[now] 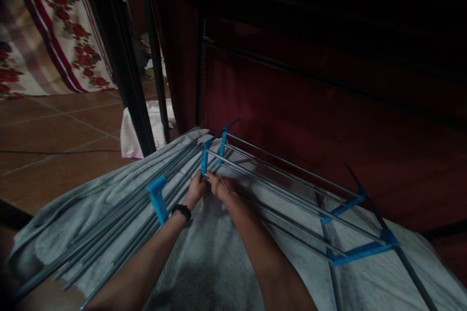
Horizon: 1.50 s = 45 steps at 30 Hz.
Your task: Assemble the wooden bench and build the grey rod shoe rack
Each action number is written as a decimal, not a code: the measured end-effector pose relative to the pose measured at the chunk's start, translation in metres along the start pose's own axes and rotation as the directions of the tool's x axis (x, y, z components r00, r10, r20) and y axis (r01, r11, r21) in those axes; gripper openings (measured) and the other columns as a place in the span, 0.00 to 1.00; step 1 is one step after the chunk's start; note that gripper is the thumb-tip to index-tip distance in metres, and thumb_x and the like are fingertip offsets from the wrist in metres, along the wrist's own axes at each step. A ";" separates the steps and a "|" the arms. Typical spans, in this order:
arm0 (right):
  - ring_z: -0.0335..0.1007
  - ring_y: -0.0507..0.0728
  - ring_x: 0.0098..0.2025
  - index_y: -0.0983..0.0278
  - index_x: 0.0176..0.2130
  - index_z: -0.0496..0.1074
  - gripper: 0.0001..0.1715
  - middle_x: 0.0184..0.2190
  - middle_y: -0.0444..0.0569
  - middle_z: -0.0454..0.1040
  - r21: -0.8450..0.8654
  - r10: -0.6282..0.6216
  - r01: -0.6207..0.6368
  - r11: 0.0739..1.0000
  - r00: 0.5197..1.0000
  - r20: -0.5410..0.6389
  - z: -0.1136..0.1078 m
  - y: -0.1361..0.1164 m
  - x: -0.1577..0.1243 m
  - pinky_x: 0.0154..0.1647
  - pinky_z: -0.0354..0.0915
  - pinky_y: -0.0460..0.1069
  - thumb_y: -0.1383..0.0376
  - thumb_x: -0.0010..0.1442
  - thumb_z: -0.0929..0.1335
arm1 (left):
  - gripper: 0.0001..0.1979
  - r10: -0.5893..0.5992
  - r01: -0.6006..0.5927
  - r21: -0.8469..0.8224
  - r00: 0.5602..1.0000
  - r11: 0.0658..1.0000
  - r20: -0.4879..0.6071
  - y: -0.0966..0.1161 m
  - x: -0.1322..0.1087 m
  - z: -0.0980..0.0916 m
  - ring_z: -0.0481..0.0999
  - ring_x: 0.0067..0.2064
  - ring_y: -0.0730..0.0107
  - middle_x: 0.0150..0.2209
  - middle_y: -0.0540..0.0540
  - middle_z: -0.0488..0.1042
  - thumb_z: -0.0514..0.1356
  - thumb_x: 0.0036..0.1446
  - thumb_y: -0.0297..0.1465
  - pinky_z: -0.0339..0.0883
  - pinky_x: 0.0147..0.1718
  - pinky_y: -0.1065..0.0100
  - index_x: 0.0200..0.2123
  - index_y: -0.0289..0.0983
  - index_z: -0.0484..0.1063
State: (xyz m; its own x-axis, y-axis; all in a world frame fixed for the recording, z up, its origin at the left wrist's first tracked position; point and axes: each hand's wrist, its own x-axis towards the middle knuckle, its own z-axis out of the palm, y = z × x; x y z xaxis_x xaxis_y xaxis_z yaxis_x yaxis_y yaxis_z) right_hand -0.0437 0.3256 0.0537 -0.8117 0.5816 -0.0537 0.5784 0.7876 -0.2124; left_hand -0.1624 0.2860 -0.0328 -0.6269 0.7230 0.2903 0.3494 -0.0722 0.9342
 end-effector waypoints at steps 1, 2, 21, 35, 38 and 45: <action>0.74 0.58 0.51 0.55 0.66 0.56 0.27 0.50 0.50 0.78 0.001 0.002 -0.002 1.000 1.000 0.002 0.001 0.000 0.000 0.48 0.66 0.49 0.61 0.71 0.55 | 0.11 -0.007 0.007 0.009 1.000 1.000 0.001 0.000 0.000 -0.001 0.73 0.41 0.63 0.35 0.46 0.75 0.53 0.49 0.23 0.68 0.47 0.61 0.36 0.36 0.70; 0.74 0.58 0.51 0.54 0.66 0.56 0.26 0.50 0.50 0.78 0.003 0.004 -0.004 1.000 1.000 0.002 0.003 0.000 0.000 0.48 0.66 0.49 0.61 0.71 0.55 | 0.10 -0.012 0.012 0.017 1.000 1.000 0.002 0.001 0.000 -0.001 0.73 0.40 0.63 0.34 0.46 0.75 0.53 0.49 0.23 0.68 0.47 0.61 0.36 0.37 0.70; 0.73 0.58 0.51 0.54 0.64 0.61 0.25 0.51 0.48 0.77 0.068 0.047 -0.045 0.997 0.999 -0.028 0.015 0.007 0.003 0.50 0.67 0.50 0.60 0.71 0.56 | 0.12 -0.024 0.021 0.090 0.999 0.996 0.027 0.000 -0.001 -0.002 0.75 0.40 0.62 0.33 0.45 0.75 0.52 0.52 0.23 0.69 0.46 0.61 0.38 0.36 0.71; 0.73 0.58 0.52 0.55 0.63 0.62 0.24 0.52 0.48 0.77 0.089 0.020 -0.018 0.996 1.000 -0.021 0.013 0.007 0.003 0.49 0.66 0.49 0.61 0.70 0.56 | 0.11 -0.006 0.004 0.128 1.000 0.992 0.015 0.000 -0.002 -0.002 0.74 0.39 0.62 0.33 0.44 0.74 0.53 0.52 0.23 0.68 0.45 0.61 0.37 0.36 0.71; 0.73 0.58 0.52 0.56 0.63 0.62 0.25 0.52 0.49 0.77 0.086 0.038 -0.037 0.996 0.999 -0.008 0.013 0.009 0.004 0.48 0.66 0.49 0.61 0.71 0.56 | 0.10 0.000 -0.003 0.142 1.000 0.990 0.022 0.001 -0.003 -0.003 0.74 0.38 0.62 0.33 0.45 0.74 0.53 0.52 0.23 0.68 0.45 0.62 0.36 0.37 0.70; 0.73 0.58 0.52 0.56 0.63 0.63 0.24 0.52 0.49 0.77 0.093 0.025 -0.024 0.995 1.000 -0.010 0.012 0.007 0.003 0.48 0.65 0.48 0.60 0.71 0.55 | 0.09 0.001 -0.006 0.164 0.999 0.986 0.032 0.000 -0.004 -0.003 0.73 0.37 0.63 0.32 0.45 0.74 0.52 0.53 0.23 0.68 0.43 0.63 0.37 0.36 0.70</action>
State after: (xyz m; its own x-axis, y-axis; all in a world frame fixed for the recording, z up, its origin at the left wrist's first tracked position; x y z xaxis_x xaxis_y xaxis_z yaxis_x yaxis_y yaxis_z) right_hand -0.0425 0.3304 0.0401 -0.7962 0.6031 -0.0492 0.5875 0.7510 -0.3013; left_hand -0.1618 0.2806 -0.0334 -0.6040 0.7447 0.2840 0.4624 0.0371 0.8859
